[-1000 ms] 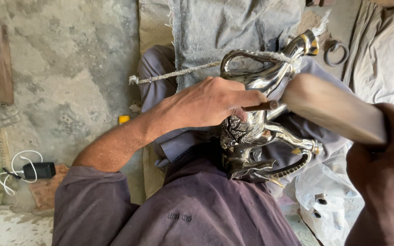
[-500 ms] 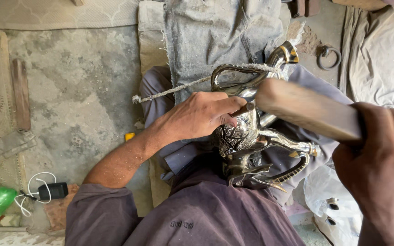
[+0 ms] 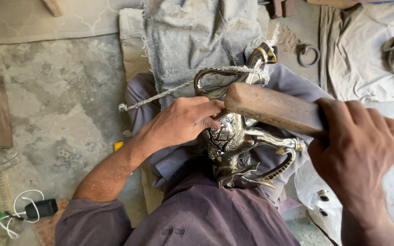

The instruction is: The person sits on the floor and repeatedly strikes a silver-colored metal object with a wooden mallet. They hold a small cylindrical tool against the object's surface and tap it with the mallet to shape or adjust the metal.

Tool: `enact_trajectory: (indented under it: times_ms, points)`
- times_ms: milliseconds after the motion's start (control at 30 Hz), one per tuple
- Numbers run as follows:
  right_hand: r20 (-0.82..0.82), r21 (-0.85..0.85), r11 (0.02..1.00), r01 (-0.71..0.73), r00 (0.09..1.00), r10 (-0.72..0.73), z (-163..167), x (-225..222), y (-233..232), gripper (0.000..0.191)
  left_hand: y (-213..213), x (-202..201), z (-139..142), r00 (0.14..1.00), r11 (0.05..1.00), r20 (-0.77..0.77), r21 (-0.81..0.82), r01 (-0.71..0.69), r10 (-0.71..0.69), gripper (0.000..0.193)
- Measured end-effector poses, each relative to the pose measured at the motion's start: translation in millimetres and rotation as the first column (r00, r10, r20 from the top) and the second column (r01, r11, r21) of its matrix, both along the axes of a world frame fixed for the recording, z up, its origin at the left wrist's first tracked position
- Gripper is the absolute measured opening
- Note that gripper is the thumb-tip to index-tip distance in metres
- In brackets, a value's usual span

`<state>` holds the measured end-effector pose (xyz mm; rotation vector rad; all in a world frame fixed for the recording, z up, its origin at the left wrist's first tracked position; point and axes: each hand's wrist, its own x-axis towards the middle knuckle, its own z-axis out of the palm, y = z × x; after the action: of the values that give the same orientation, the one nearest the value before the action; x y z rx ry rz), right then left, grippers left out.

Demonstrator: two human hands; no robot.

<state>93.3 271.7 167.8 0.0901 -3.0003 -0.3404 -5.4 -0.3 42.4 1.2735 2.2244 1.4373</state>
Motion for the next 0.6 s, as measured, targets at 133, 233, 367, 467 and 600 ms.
enact_trajectory:
  times_ms: [133,233,367,467,600]
  points:
    - [0.004,-0.615,0.786,0.054,0.998,-0.066,-3,4,7,0.032,-2,1,2,0.999,1.0,0.039,0.015,0.006,-0.007,0.039]
    - [-0.019,-0.217,0.976,-0.023,1.0,0.019,-3,5,8,0.032,-2,2,-1,1.0,1.0,0.026,-0.005,0.013,-0.013,0.044]
    - [-0.073,-0.516,0.857,-0.01,0.997,-0.032,-1,4,6,0.032,-1,3,-3,0.999,0.999,0.037,-0.048,0.008,-0.006,0.043]
    - [-0.031,-0.528,0.849,0.01,0.999,-0.031,2,2,3,0.034,-2,3,-3,0.998,1.0,0.065,-0.015,0.015,-0.014,0.039]
    - [-0.122,-0.1,0.989,-0.11,0.988,0.097,4,-4,-2,0.031,-4,3,-2,1.0,1.0,0.02,-0.019,0.01,-0.009,0.039]
